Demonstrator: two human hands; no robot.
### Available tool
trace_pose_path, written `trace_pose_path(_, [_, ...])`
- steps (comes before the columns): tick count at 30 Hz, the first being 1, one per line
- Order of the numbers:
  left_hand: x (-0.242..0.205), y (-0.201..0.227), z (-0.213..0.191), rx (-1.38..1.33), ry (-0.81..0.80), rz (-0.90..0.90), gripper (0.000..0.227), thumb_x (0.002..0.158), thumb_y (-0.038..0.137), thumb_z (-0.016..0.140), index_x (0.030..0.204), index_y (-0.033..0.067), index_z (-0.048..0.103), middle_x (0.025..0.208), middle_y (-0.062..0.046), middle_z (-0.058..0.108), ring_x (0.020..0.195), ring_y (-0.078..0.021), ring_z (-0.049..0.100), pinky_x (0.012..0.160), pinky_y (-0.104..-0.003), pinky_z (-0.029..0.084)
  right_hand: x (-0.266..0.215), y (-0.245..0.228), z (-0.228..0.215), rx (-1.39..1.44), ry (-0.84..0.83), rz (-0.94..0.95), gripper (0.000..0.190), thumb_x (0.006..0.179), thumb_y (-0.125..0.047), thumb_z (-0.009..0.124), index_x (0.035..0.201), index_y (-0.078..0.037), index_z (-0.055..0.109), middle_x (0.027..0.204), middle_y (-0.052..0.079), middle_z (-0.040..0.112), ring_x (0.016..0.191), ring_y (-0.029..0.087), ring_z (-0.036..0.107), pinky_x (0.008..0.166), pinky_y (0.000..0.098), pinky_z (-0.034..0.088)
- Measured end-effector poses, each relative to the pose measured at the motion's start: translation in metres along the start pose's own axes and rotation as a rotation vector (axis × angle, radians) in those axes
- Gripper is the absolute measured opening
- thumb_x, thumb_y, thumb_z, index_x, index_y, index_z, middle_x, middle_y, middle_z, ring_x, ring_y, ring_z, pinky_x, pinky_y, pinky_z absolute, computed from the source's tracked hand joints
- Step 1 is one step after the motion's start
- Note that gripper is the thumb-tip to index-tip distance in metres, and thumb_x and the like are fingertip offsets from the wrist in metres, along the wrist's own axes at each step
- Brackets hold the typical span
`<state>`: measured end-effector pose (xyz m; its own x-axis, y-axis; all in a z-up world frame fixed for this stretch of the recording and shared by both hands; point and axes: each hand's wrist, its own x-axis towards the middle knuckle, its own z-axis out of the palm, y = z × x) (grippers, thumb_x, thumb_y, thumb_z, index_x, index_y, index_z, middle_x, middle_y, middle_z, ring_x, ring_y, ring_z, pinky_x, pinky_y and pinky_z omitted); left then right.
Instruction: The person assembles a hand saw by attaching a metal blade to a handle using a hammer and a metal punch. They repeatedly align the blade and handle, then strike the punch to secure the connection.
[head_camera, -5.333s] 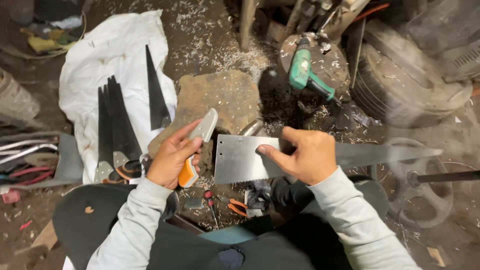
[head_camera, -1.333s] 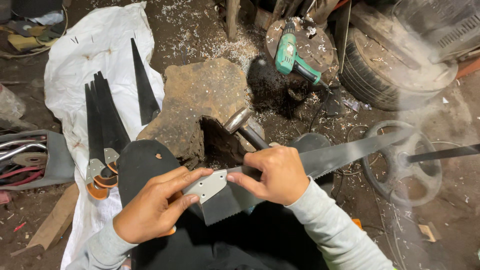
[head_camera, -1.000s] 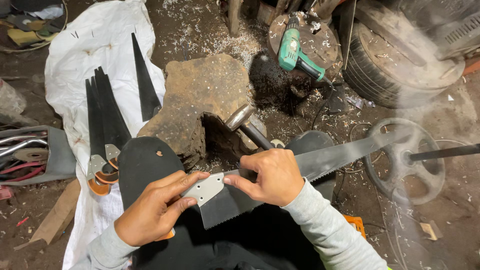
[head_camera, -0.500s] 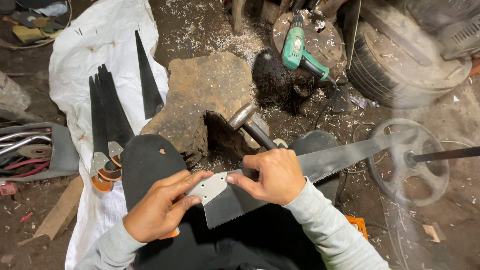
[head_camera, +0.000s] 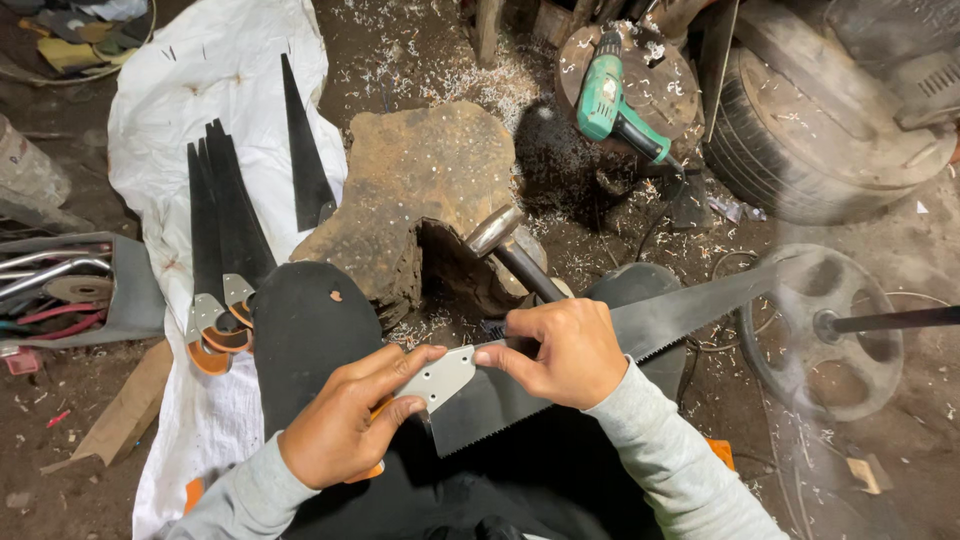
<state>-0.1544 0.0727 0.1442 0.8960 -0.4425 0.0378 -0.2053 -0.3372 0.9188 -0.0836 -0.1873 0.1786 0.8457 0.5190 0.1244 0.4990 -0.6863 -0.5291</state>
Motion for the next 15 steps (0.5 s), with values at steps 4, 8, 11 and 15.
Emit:
trace_pose_path(4, [0.000,-0.001,-0.001,0.008,-0.006,-0.004,0.056,0.090,0.003,0.068,0.144,0.0047,0.056,0.083,-0.012,0.054,0.065,-0.0240,0.054,0.063,-0.033,0.050,0.001,0.001,0.002,0.000,0.039,-0.018,0.047,0.076,-0.049,0.083,0.060,-0.008,0.066,0.048,0.009,0.057,0.042,0.029,0.059,0.041,0.0399,0.041])
trace_pose_path(8, [0.001,0.004,-0.003,0.025,0.034,0.053,0.054,0.091,0.004,0.068,0.143,0.0040,0.056,0.085,-0.012,0.055,0.067,-0.0245,0.055,0.064,-0.033,0.050,0.004,0.001,0.000,-0.024,0.034,-0.049,0.048,0.078,-0.048,0.082,0.059,-0.008,0.066,0.047,0.009,0.056,0.042,0.029,0.058,0.042,0.0405,0.040])
trace_pose_path(11, [0.003,0.009,-0.008,0.057,0.005,0.015,0.056,0.090,0.006,0.067,0.145,0.0058,0.055,0.083,-0.012,0.055,0.067,-0.0256,0.054,0.065,-0.034,0.050,0.005,0.000,-0.005,-0.018,0.044,-0.047,0.049,0.078,-0.050,0.081,0.059,-0.007,0.066,0.048,0.008,0.057,0.042,0.028,0.059,0.042,0.0402,0.041])
trace_pose_path(15, [0.006,0.016,-0.014,0.015,-0.024,0.058,0.056,0.093,0.009,0.067,0.147,0.0045,0.052,0.087,-0.012,0.058,0.073,-0.0256,0.058,0.071,-0.035,0.051,0.012,0.003,-0.013,-0.026,-0.023,-0.042,0.045,0.077,-0.052,0.080,0.066,-0.009,0.072,0.046,0.010,0.056,0.042,0.031,0.058,0.042,0.0413,0.041])
